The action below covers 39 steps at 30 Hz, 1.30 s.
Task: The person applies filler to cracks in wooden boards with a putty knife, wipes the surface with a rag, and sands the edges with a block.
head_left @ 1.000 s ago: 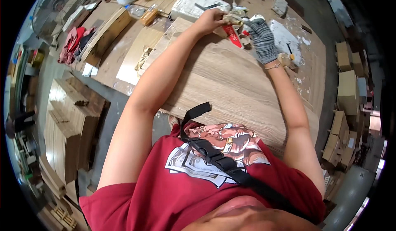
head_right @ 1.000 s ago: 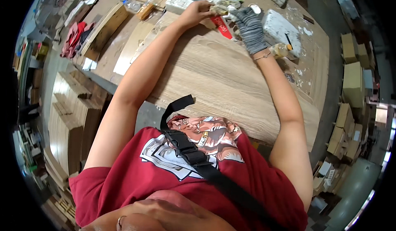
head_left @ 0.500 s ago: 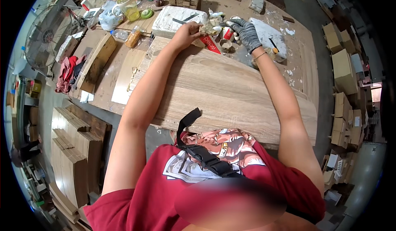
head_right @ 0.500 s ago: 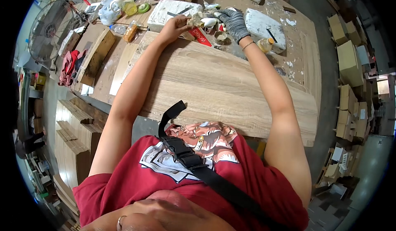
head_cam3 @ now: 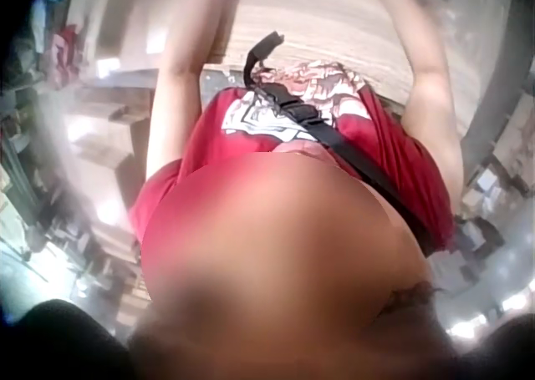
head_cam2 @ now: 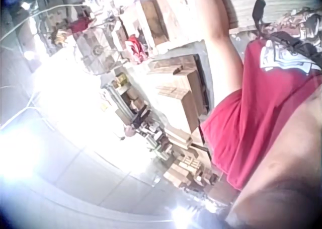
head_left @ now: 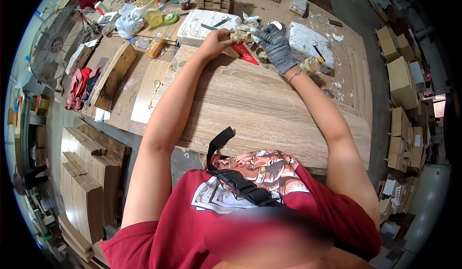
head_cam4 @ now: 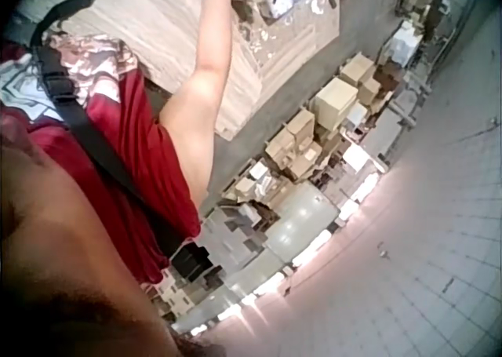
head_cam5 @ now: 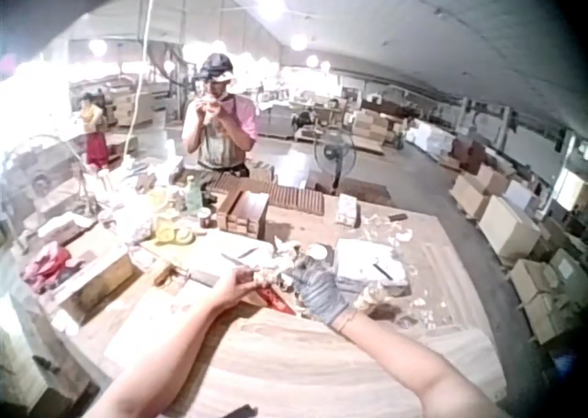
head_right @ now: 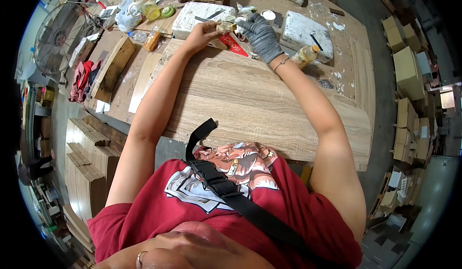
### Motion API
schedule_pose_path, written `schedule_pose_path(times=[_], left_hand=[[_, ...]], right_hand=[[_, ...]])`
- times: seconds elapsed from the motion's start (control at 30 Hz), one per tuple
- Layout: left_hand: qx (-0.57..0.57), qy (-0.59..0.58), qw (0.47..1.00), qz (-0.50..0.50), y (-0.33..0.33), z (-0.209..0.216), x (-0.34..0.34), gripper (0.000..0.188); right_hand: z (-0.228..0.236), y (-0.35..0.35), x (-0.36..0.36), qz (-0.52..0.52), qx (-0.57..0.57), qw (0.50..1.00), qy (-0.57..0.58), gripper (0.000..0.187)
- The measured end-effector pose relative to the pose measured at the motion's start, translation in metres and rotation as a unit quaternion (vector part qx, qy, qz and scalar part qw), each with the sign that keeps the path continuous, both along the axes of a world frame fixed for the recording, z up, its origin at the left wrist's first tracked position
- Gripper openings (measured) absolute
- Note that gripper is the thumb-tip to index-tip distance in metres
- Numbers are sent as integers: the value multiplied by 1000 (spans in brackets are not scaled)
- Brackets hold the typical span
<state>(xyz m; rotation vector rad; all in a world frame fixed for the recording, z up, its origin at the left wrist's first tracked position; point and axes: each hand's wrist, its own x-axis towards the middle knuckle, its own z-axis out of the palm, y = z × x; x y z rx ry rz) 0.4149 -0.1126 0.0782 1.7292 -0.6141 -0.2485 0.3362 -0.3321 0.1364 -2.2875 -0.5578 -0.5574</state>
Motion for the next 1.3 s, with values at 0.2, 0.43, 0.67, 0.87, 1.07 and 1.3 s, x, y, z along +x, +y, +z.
schedule_pose_path(times=[0.2,0.43,0.67,0.87,1.07,1.3], left_hand=[[15,1,1000,-5,-1,3,0,33],[-47,21,998,28,-3,6,-4,34],[26,-89,996,14,6,-16,8,32],[0,-53,998,15,0,-25,30,35],[-79,6,997,-22,24,-34,37,35],[-12,-26,999,16,-1,9,8,30]], right_hand=[[-3,-13,-4,15,-26,999,-44,38],[-12,-3,-12,-5,1,1000,9,36],[-12,-12,-2,-2,10,1000,1,25],[-37,-39,49,-31,196,963,181,28],[2,5,31,-102,101,981,128,19],[-29,-19,31,13,-37,989,-140,23]])
